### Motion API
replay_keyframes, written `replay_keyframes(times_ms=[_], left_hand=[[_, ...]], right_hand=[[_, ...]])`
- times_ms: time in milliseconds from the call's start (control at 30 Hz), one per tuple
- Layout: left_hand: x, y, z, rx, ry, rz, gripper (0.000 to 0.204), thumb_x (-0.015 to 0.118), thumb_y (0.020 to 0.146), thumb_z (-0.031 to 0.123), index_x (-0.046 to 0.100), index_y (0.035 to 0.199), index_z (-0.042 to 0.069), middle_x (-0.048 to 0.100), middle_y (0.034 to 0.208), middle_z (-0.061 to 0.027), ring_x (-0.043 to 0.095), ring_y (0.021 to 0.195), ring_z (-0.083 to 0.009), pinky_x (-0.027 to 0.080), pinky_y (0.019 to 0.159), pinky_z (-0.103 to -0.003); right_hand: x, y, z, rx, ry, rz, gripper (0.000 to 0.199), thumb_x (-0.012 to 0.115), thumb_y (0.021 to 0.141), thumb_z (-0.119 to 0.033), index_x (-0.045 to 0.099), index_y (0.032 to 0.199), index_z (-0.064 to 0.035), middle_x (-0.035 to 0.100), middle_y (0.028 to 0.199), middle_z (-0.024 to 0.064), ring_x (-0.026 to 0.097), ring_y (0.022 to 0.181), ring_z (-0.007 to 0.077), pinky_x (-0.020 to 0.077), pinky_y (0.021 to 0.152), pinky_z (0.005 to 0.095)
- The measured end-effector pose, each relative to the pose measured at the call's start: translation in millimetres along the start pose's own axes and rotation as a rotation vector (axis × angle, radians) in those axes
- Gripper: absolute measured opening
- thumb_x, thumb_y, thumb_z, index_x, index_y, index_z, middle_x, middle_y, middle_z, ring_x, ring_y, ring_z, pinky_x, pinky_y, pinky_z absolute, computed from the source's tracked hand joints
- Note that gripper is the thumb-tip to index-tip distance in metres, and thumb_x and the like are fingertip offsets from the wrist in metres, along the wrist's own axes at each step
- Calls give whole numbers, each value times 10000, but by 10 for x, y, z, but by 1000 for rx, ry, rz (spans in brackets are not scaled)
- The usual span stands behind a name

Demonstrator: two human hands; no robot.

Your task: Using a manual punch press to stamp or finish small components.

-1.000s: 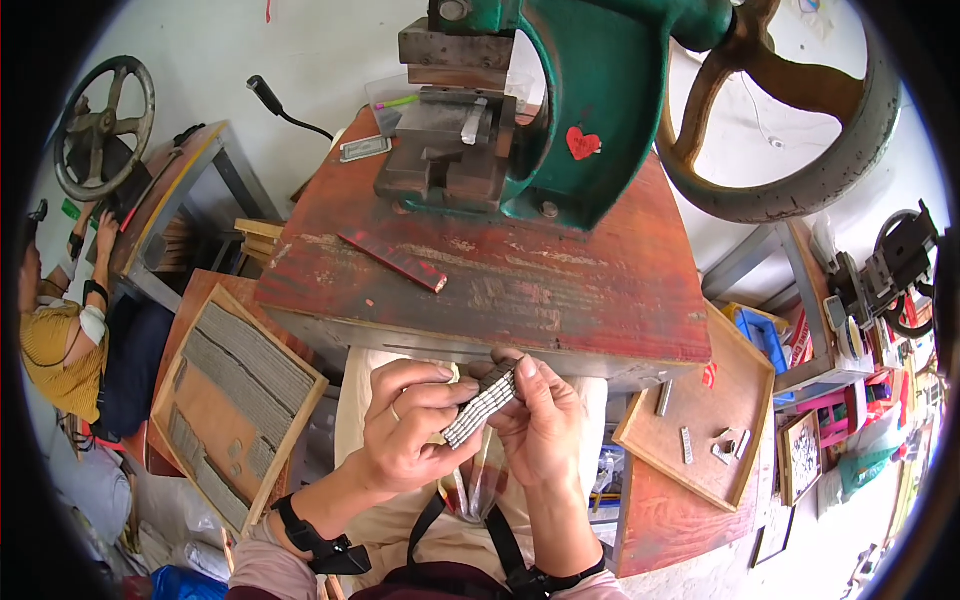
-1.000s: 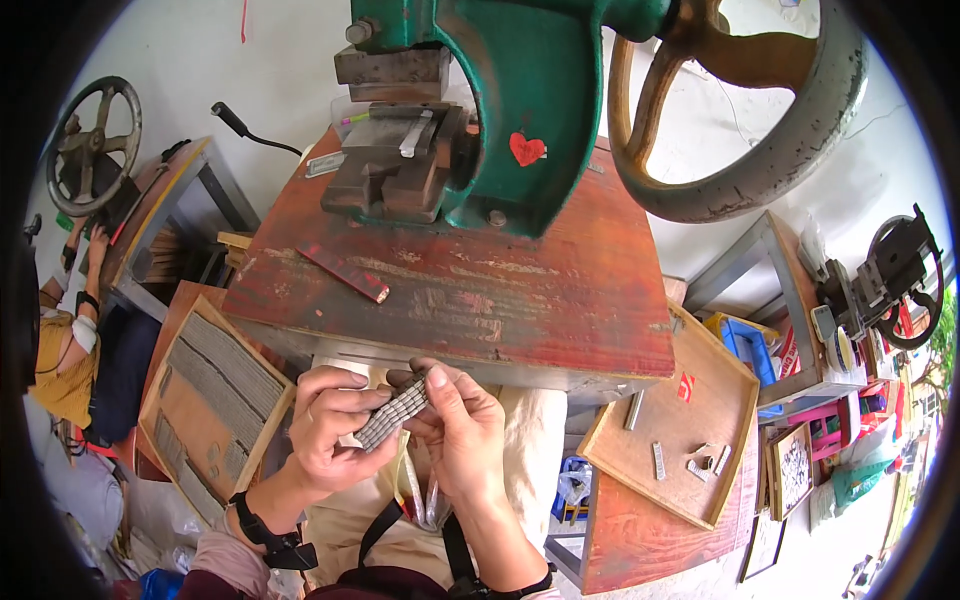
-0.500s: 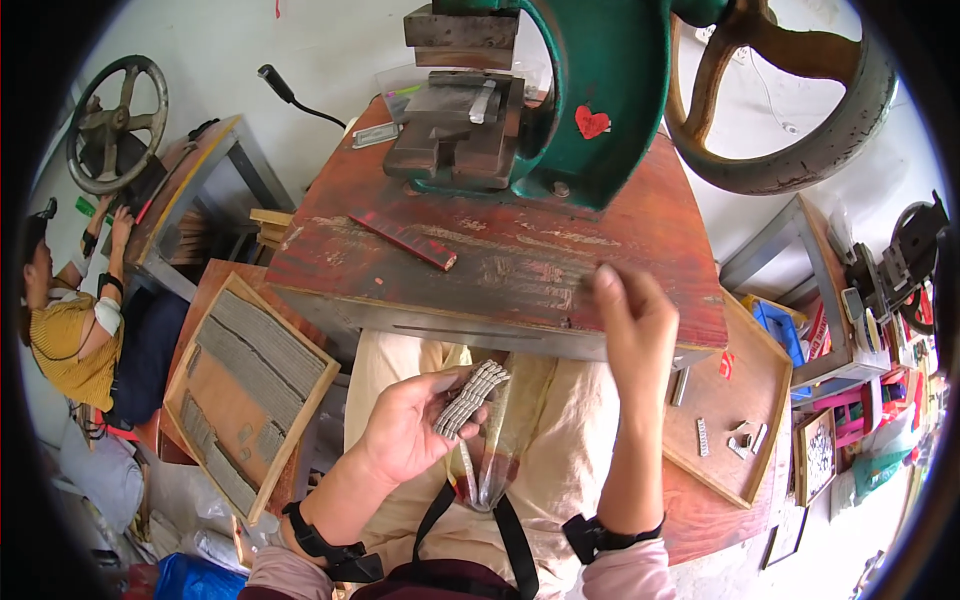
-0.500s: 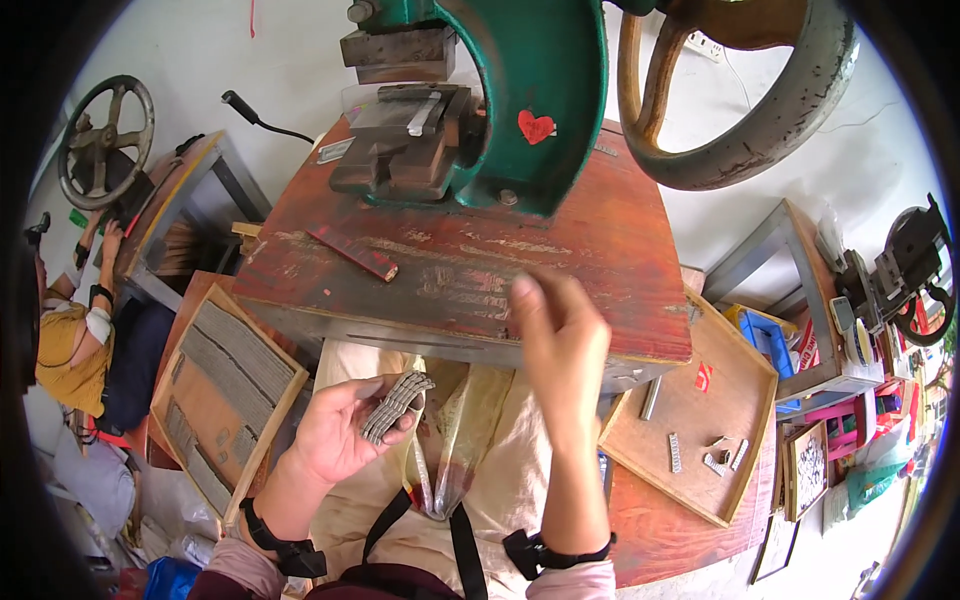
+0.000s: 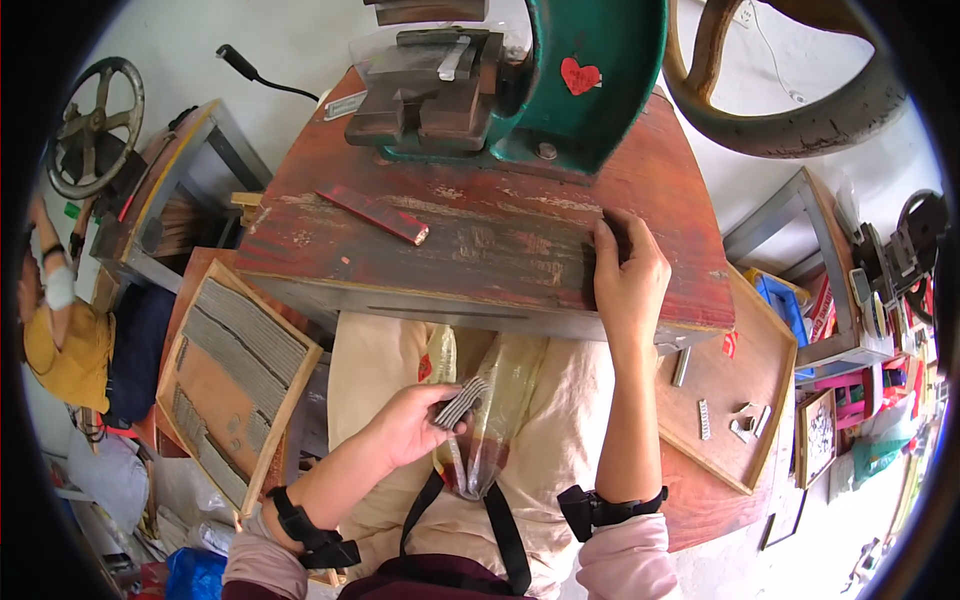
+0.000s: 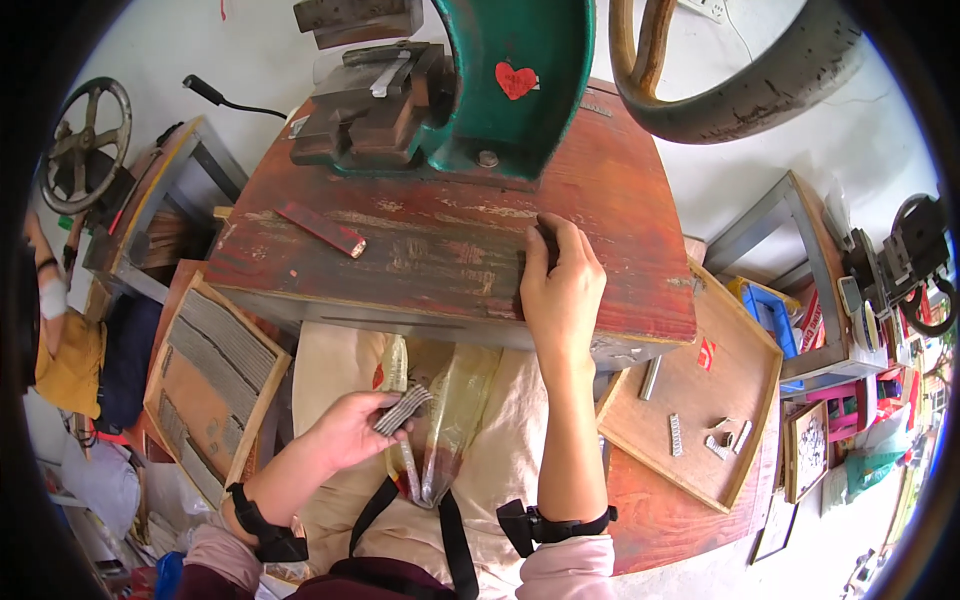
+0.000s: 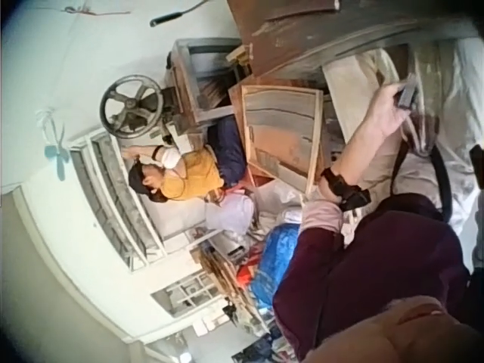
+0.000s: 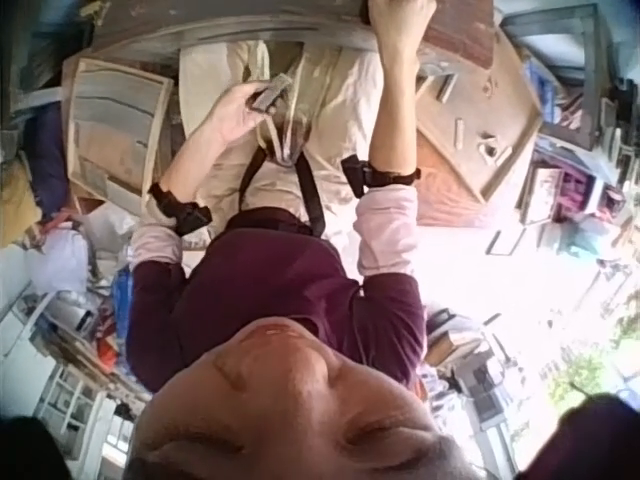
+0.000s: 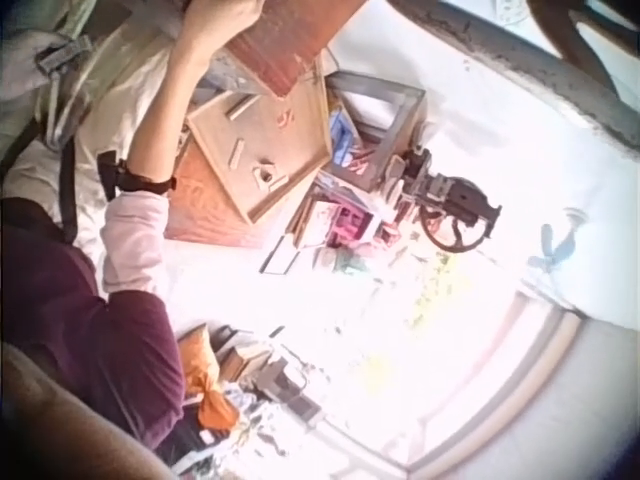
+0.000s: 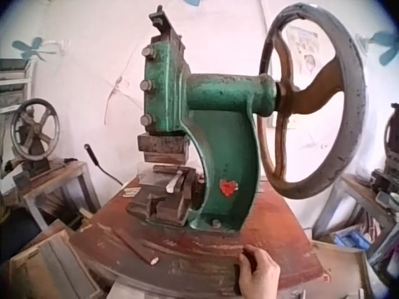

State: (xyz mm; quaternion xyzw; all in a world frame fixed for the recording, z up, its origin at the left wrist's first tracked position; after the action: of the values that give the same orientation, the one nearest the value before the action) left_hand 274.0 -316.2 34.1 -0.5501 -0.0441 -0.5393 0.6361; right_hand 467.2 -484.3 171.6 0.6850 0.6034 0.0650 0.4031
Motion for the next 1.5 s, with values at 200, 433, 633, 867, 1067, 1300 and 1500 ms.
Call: replay_keyframes(times_ms=[200,433,633,867,1067,1300,1500], left_hand=[[-91,-47,-291,-190,116,22,202,601,893,171,515,1019,38,539,922,-75,590,863,-202,549,824,-408],[-811,-1151,690,516,553,187,403,612,899,247,535,1215,8,623,1080,-118,631,887,-176,532,781,-317],[-2705,-2098,862,560,1040,1085,261,623,866,164,618,1050,-22,667,950,-131,633,823,-208,507,763,-311],[-3200,-1878,794,532,1152,1005,239,614,846,123,628,1029,-31,667,956,-182,650,857,-283,508,778,-363],[-3131,-1860,855,466,1333,981,213,611,806,98,663,991,5,660,963,-185,631,889,-326,492,804,-396],[-3060,-1912,832,473,1291,790,231,678,782,112,683,991,13,637,919,-153,615,834,-296,490,760,-363],[-3165,-1918,832,564,1277,741,272,695,781,112,666,1027,0,629,911,-147,614,806,-269,490,728,-342]], right_hand=[[114,-41,72,152,-69,-111,219,611,862,-148,663,1034,-23,666,988,168,650,926,277,492,826,349],[-34,-98,468,235,189,-161,275,532,955,-142,584,1155,40,629,1024,88,592,909,132,473,826,252],[-24,-40,607,215,100,-188,332,517,970,-202,567,1198,34,622,1083,98,593,959,150,468,876,265],[38,-64,90,-7,-125,-39,295,660,871,-188,653,1006,75,682,878,167,647,721,245,548,650,338],[31,-45,40,-138,-207,5,251,695,848,-183,692,920,58,692,857,170,649,693,252,540,629,333],[31,-51,63,-151,-318,23,255,692,848,-207,701,923,37,697,873,165,662,717,268,542,641,344],[54,-57,-7,-196,-320,29,257,687,851,-205,703,913,43,697,854,164,660,688,267,545,614,346]])
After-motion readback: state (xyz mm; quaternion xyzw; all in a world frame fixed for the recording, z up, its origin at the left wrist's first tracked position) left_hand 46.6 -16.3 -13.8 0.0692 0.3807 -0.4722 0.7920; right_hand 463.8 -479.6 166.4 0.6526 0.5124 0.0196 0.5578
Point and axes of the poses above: each hand's wrist, its own y-axis towards the middle knuckle, its own x-axis out of the palm, z = x × y, the point moved 4 cm from there along y, towards the middle knuckle
